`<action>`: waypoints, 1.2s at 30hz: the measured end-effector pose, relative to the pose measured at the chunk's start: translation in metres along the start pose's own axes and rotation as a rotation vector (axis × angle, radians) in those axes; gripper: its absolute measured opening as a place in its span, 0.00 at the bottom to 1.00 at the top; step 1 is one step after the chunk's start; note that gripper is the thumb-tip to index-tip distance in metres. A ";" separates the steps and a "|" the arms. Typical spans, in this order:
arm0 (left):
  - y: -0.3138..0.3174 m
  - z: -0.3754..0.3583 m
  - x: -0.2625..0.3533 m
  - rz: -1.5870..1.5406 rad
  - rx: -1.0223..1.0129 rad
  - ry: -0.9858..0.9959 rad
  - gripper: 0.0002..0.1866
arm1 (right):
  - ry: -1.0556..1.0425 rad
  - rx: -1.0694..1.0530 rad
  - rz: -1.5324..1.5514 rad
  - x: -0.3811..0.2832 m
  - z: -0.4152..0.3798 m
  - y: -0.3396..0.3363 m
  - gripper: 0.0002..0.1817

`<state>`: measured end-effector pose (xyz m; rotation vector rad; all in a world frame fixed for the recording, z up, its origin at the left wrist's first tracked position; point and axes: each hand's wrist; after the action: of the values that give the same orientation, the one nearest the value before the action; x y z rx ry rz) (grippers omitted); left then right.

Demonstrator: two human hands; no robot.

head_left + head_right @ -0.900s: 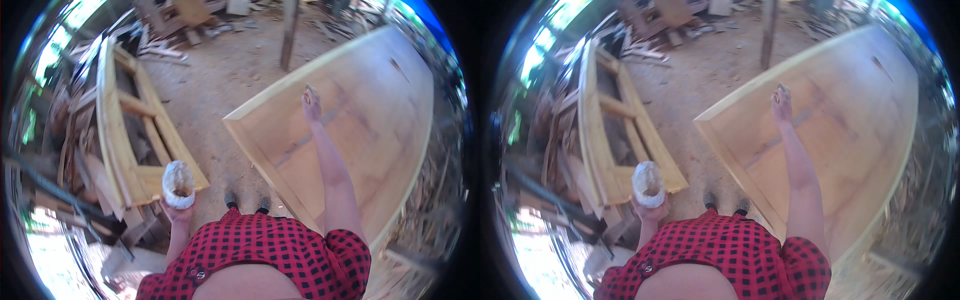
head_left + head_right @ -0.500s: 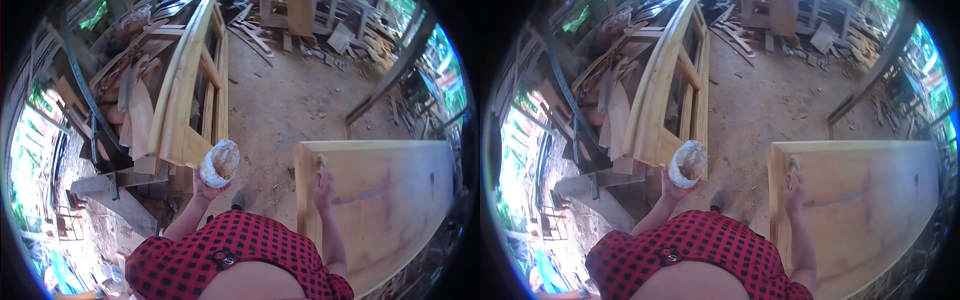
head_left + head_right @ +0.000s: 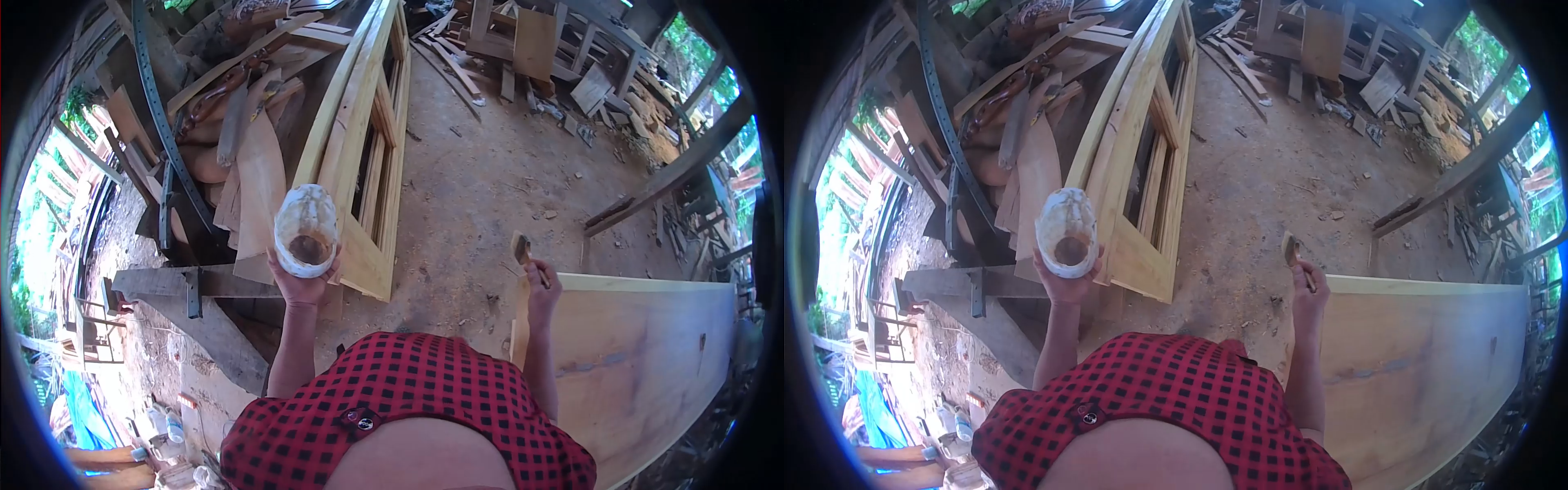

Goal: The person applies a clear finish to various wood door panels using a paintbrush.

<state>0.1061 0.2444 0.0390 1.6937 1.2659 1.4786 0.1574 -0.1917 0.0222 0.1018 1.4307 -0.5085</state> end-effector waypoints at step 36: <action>0.036 0.065 -0.037 0.057 0.437 0.436 0.47 | 0.123 -0.416 0.235 0.004 0.292 0.193 0.09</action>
<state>0.1801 0.2072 0.0386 1.7320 1.8989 1.7661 0.5018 -0.1278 0.0185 -0.0334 1.5932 -0.0063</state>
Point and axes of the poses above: each hand's wrist, its own z-axis towards the middle knuckle, its own y-axis out of the palm, x = y × z, and after that the axes turned 4 degrees about x, right-handed
